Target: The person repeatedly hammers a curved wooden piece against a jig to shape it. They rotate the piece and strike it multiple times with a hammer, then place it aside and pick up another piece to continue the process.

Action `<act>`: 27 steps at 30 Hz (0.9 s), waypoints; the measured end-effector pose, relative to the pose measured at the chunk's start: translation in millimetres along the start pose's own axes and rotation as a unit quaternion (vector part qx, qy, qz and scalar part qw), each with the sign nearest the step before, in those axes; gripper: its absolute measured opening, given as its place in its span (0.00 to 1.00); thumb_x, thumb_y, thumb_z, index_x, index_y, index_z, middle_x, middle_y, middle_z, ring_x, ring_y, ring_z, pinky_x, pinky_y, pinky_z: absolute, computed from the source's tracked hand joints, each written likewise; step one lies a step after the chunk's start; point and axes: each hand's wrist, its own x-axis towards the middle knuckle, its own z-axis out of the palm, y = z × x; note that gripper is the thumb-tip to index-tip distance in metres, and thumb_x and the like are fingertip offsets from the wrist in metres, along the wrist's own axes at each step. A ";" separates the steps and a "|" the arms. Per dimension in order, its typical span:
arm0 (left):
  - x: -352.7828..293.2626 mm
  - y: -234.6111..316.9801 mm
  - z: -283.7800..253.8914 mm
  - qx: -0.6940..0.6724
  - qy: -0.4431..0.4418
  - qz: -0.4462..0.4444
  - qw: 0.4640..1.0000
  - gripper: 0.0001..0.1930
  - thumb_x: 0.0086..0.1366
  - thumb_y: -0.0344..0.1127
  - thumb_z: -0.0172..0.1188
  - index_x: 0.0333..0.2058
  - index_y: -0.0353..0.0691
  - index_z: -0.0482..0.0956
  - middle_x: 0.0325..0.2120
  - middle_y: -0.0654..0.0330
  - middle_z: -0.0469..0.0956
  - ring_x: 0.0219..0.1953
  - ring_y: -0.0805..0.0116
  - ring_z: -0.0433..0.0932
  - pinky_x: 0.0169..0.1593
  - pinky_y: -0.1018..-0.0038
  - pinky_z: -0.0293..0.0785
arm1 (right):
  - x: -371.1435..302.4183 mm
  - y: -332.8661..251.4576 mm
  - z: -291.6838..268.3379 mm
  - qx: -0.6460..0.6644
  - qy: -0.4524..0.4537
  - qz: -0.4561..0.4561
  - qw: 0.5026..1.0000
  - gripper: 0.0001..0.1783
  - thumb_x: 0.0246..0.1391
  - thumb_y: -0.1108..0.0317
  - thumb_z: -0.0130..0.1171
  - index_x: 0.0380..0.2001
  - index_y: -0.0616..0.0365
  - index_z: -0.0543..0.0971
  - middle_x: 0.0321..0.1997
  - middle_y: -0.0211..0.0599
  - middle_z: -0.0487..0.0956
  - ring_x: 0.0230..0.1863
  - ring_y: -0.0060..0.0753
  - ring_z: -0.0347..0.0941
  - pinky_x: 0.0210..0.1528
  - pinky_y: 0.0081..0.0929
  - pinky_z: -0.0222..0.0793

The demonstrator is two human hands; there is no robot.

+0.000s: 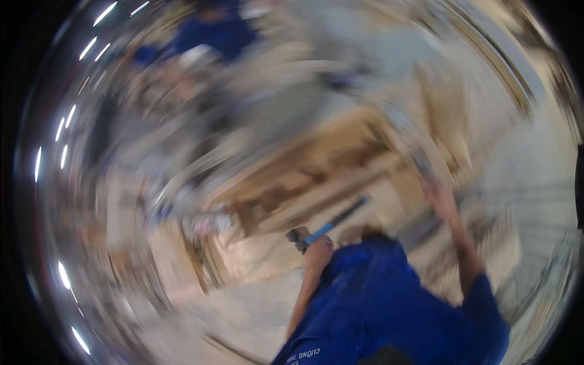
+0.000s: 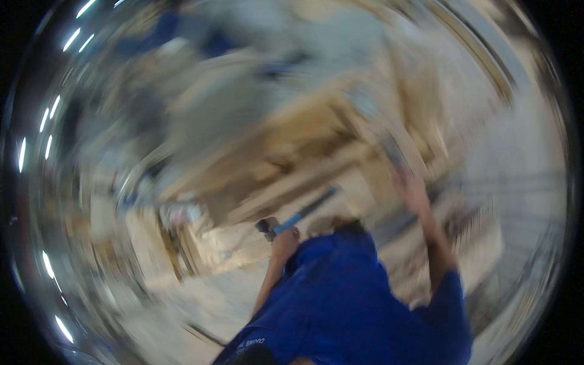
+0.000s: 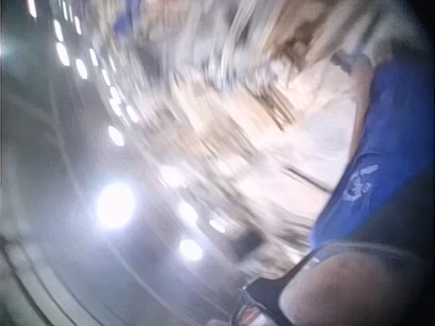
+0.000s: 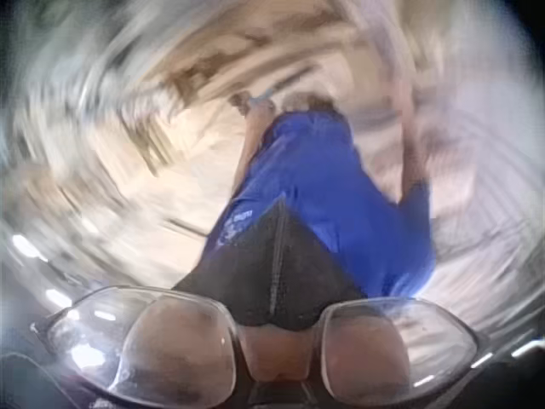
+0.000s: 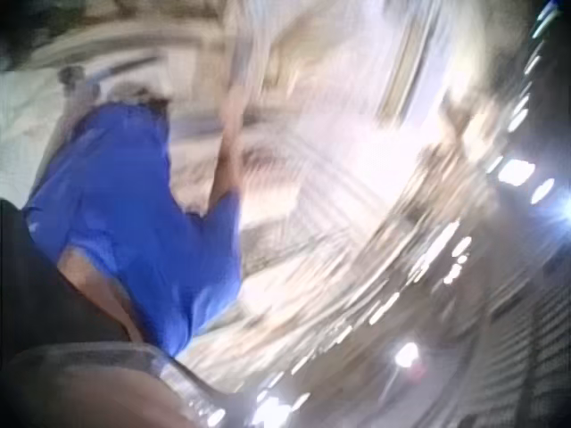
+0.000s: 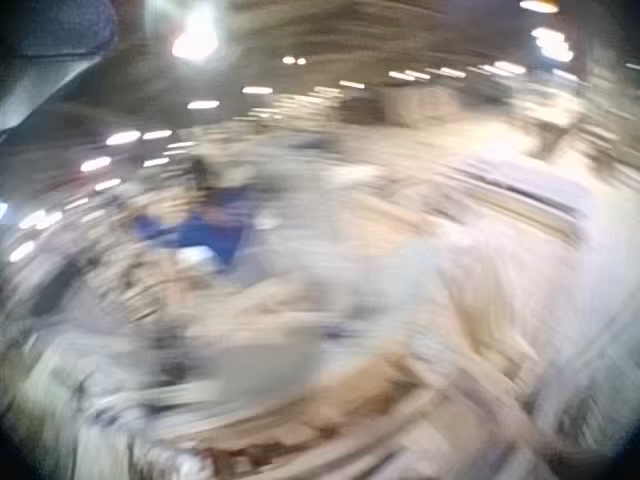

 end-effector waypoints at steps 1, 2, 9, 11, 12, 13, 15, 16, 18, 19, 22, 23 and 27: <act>1.1 5.6 -4.3 0.032 -0.003 0.029 0.999 0.16 0.67 0.42 0.57 0.49 0.41 0.80 0.40 0.46 0.83 0.44 0.47 0.82 0.49 0.56 0.76 | 4.3 15.8 -23.1 0.074 0.082 0.078 0.991 0.20 0.63 0.59 0.56 0.49 0.64 0.76 0.47 0.54 0.82 0.50 0.53 0.79 0.49 0.39 0.73; -2.2 18.2 -7.8 0.028 -0.020 0.092 0.995 0.17 0.67 0.43 0.57 0.49 0.41 0.80 0.39 0.47 0.83 0.44 0.47 0.82 0.48 0.57 0.77 | 17.1 26.0 -35.9 0.135 0.235 0.102 0.957 0.20 0.64 0.58 0.55 0.50 0.64 0.75 0.43 0.53 0.81 0.48 0.53 0.79 0.50 0.40 0.72; 40.6 170.6 -39.1 0.088 -0.159 0.284 0.942 0.17 0.69 0.45 0.56 0.50 0.42 0.78 0.41 0.52 0.83 0.45 0.53 0.82 0.48 0.63 0.76 | 125.0 65.4 -101.9 0.001 0.486 0.072 0.871 0.22 0.66 0.58 0.51 0.59 0.56 0.74 0.55 0.54 0.77 0.57 0.56 0.73 0.59 0.42 0.67; 44.8 199.3 -24.9 0.014 -0.152 0.331 0.931 0.17 0.69 0.45 0.56 0.50 0.41 0.78 0.41 0.52 0.83 0.45 0.53 0.82 0.48 0.63 0.76 | 162.1 84.6 -112.1 0.137 0.441 0.059 0.885 0.22 0.67 0.59 0.49 0.60 0.58 0.73 0.58 0.55 0.75 0.58 0.56 0.72 0.61 0.43 0.66; 44.8 210.6 -13.4 -0.012 -0.150 0.335 0.930 0.18 0.69 0.45 0.55 0.50 0.41 0.78 0.41 0.52 0.83 0.45 0.53 0.82 0.49 0.62 0.76 | 181.4 95.6 -113.1 0.225 0.395 0.094 0.886 0.23 0.67 0.60 0.48 0.60 0.59 0.72 0.59 0.56 0.74 0.59 0.57 0.72 0.62 0.43 0.66; 41.6 219.7 -0.3 -0.071 -0.165 0.318 0.931 0.18 0.70 0.46 0.53 0.50 0.40 0.78 0.42 0.50 0.83 0.46 0.52 0.81 0.50 0.60 0.76 | 191.5 109.9 -111.0 0.147 0.395 0.024 0.906 0.23 0.66 0.62 0.47 0.61 0.60 0.71 0.60 0.56 0.74 0.60 0.57 0.71 0.62 0.44 0.65; 33.0 232.8 24.1 -0.011 -0.160 0.329 0.931 0.18 0.71 0.45 0.51 0.51 0.41 0.78 0.44 0.48 0.82 0.47 0.48 0.80 0.51 0.58 0.75 | 208.5 138.4 -104.4 0.044 0.356 -0.030 0.933 0.24 0.65 0.66 0.46 0.62 0.62 0.69 0.62 0.57 0.73 0.61 0.58 0.70 0.63 0.45 0.65; 28.5 234.9 32.9 -0.025 -0.190 0.344 0.919 0.17 0.71 0.45 0.51 0.50 0.41 0.78 0.43 0.47 0.81 0.47 0.47 0.79 0.51 0.57 0.75 | 214.6 150.4 -103.4 0.048 0.311 0.046 0.948 0.26 0.62 0.73 0.45 0.63 0.63 0.68 0.63 0.59 0.72 0.61 0.59 0.69 0.63 0.46 0.65; 24.5 234.8 45.0 0.010 -0.272 0.325 0.906 0.16 0.72 0.45 0.50 0.51 0.44 0.77 0.47 0.49 0.79 0.50 0.46 0.78 0.54 0.58 0.74 | 217.7 164.8 -97.9 -0.136 0.323 0.006 0.937 0.25 0.64 0.72 0.41 0.64 0.62 0.68 0.62 0.59 0.72 0.60 0.58 0.70 0.63 0.45 0.65; 20.3 231.7 49.3 -0.044 -0.221 0.352 0.908 0.14 0.70 0.43 0.50 0.42 0.40 0.77 0.38 0.46 0.79 0.44 0.44 0.78 0.48 0.54 0.74 | 219.1 166.7 -97.5 -0.153 0.324 -0.042 0.933 0.25 0.64 0.72 0.42 0.64 0.62 0.68 0.63 0.59 0.72 0.61 0.58 0.70 0.63 0.45 0.65; 19.3 214.7 48.8 -0.012 -0.167 0.340 0.925 0.14 0.65 0.44 0.54 0.42 0.43 0.79 0.36 0.49 0.82 0.41 0.45 0.80 0.45 0.52 0.76 | 223.4 149.2 -100.8 -0.146 0.307 -0.106 0.934 0.26 0.64 0.71 0.43 0.64 0.62 0.67 0.63 0.59 0.72 0.61 0.58 0.70 0.63 0.45 0.65; 18.4 208.5 48.0 -0.006 -0.153 0.329 0.932 0.13 0.65 0.44 0.55 0.42 0.44 0.80 0.36 0.50 0.82 0.41 0.45 0.81 0.44 0.53 0.76 | 228.4 135.5 -100.5 -0.146 0.308 -0.120 0.932 0.26 0.64 0.70 0.43 0.64 0.62 0.67 0.63 0.59 0.71 0.61 0.58 0.70 0.63 0.45 0.65; 15.1 195.4 38.0 -0.090 -0.059 0.268 0.957 0.14 0.65 0.45 0.56 0.43 0.45 0.81 0.36 0.52 0.83 0.41 0.48 0.82 0.44 0.54 0.76 | 237.8 64.3 -81.4 -0.139 0.292 -0.166 0.932 0.26 0.64 0.68 0.44 0.65 0.63 0.67 0.63 0.59 0.71 0.62 0.57 0.70 0.64 0.45 0.65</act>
